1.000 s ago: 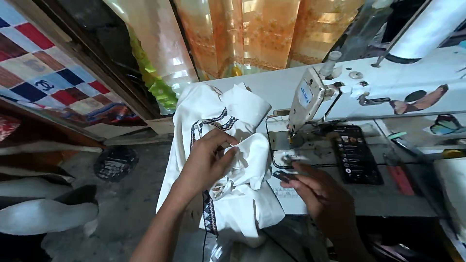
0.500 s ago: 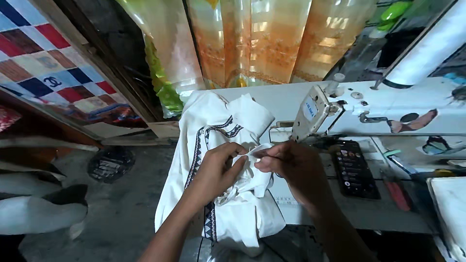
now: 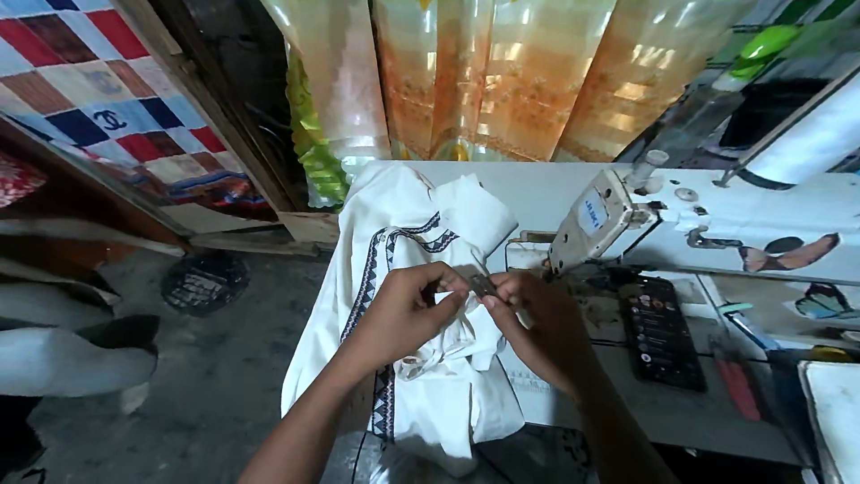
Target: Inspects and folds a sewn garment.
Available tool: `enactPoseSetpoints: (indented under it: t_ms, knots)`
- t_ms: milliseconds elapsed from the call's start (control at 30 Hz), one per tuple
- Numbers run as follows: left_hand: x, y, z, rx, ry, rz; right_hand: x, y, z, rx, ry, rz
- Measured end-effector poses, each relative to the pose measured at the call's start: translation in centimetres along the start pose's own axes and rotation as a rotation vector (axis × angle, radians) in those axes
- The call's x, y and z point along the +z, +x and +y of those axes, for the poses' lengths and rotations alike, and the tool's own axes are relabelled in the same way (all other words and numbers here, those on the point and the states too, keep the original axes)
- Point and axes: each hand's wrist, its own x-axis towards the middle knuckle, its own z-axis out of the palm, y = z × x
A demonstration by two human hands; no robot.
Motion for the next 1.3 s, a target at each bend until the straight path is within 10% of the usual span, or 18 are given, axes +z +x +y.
enactPoseSetpoints:
  t_ms: [1300]
  knots:
    - [0.2,-0.3,0.3,0.015,-0.022,0.093,1.9,-0.5,0.0,0.054,0.14,0.18]
